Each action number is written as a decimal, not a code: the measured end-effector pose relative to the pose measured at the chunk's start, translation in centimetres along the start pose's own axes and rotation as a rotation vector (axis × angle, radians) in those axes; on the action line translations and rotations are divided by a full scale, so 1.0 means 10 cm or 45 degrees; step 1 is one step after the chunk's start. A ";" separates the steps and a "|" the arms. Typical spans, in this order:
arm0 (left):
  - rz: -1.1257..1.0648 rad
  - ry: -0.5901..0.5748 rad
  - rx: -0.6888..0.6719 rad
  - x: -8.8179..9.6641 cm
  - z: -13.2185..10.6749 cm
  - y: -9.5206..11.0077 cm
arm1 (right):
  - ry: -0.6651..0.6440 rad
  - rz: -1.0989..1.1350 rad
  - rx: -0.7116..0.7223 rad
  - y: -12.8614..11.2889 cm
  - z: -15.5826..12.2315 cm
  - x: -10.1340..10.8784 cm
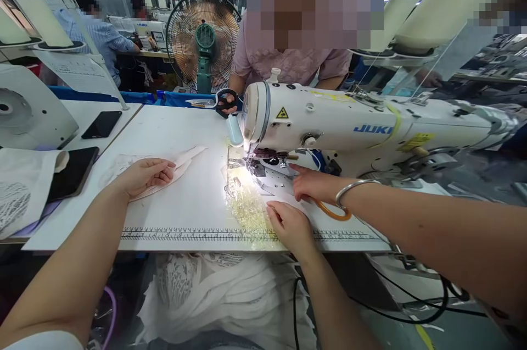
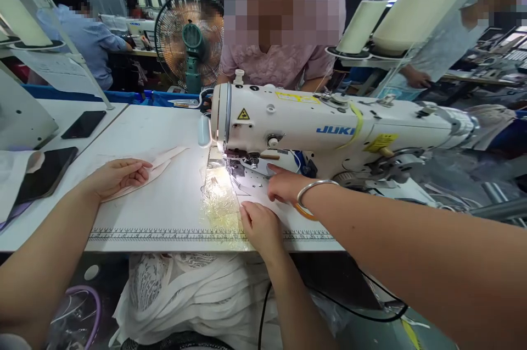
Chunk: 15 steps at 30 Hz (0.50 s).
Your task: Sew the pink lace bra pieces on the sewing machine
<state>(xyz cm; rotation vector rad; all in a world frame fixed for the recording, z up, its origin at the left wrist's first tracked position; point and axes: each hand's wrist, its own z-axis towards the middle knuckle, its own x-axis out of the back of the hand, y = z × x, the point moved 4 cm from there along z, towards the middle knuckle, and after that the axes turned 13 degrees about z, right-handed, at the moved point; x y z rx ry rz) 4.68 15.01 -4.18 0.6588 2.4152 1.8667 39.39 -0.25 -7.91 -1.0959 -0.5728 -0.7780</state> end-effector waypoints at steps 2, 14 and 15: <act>0.003 0.006 0.000 0.00 0.00 0.00 | 0.018 0.003 0.004 -0.01 0.01 0.03; 0.003 0.007 0.003 -0.02 -0.02 0.02 | -0.011 0.003 -0.048 -0.03 0.01 0.07; 0.001 0.006 0.001 -0.02 -0.02 0.02 | -0.015 0.002 -0.051 -0.03 0.01 0.07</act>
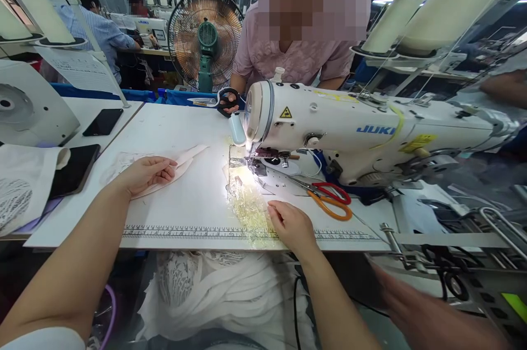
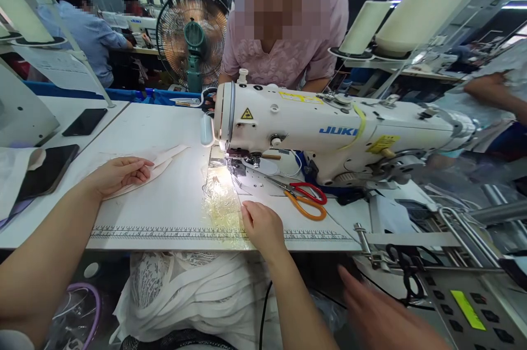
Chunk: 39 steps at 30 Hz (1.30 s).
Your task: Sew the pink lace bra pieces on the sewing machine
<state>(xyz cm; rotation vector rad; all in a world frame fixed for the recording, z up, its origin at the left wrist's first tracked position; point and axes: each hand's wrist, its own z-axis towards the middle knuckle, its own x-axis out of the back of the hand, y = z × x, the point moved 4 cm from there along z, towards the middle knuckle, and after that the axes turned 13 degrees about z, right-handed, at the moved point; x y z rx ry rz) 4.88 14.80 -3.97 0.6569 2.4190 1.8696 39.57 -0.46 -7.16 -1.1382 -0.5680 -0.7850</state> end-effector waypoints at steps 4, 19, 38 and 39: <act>-0.003 0.004 -0.006 0.01 0.01 -0.01 | -0.009 -0.004 -0.010 0.00 0.00 0.00; 0.007 0.004 0.000 0.02 0.02 -0.01 | -0.025 -0.017 -0.018 0.00 0.00 0.00; 0.037 0.005 -0.017 -0.02 -0.03 0.02 | -0.031 -0.032 -0.016 -0.03 0.01 0.00; 0.040 0.004 -0.014 -0.03 -0.03 0.02 | -0.030 -0.032 -0.012 -0.04 0.01 0.00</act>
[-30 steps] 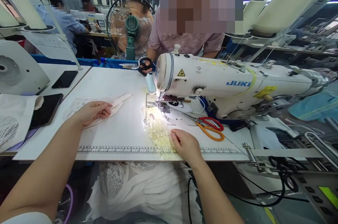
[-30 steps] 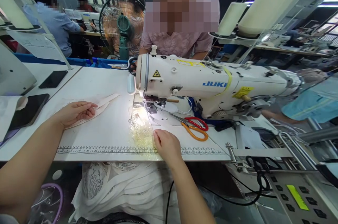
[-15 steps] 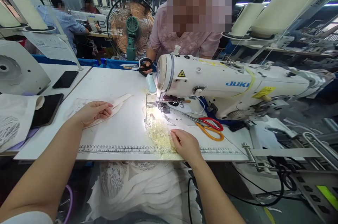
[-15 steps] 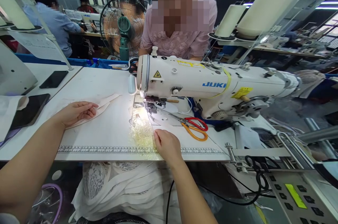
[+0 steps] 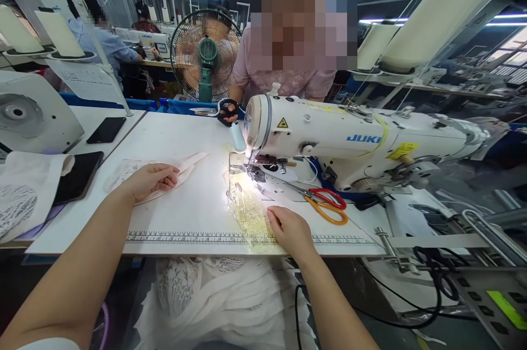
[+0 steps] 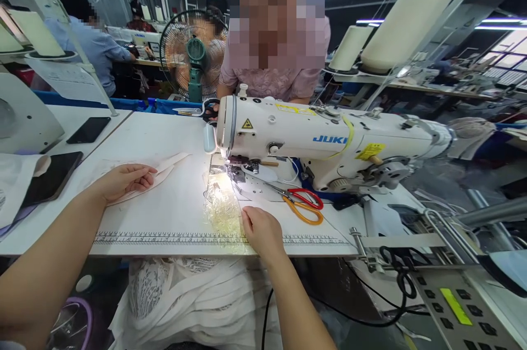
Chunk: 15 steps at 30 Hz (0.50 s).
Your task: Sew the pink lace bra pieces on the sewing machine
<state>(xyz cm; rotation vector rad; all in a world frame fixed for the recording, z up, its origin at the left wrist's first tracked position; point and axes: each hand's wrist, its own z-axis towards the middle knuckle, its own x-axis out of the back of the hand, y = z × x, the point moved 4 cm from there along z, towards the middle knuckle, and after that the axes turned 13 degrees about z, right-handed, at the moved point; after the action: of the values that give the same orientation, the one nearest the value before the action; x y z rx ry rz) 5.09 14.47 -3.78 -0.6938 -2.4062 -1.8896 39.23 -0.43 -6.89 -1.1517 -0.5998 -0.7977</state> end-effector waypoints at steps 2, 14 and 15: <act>-0.001 0.002 0.011 -0.01 -0.01 0.01 | 0.004 -0.001 0.010 -0.01 0.00 0.00; -0.031 -0.017 -0.002 -0.01 -0.02 0.01 | 0.008 -0.014 0.035 -0.02 0.00 -0.03; -0.033 -0.021 0.001 -0.01 -0.02 0.00 | 0.003 -0.011 0.033 -0.03 0.00 -0.03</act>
<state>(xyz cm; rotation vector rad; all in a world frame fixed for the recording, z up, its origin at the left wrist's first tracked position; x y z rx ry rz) 5.13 14.27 -3.71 -0.6841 -2.4375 -1.8993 38.84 -0.45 -6.99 -1.1248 -0.6117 -0.7968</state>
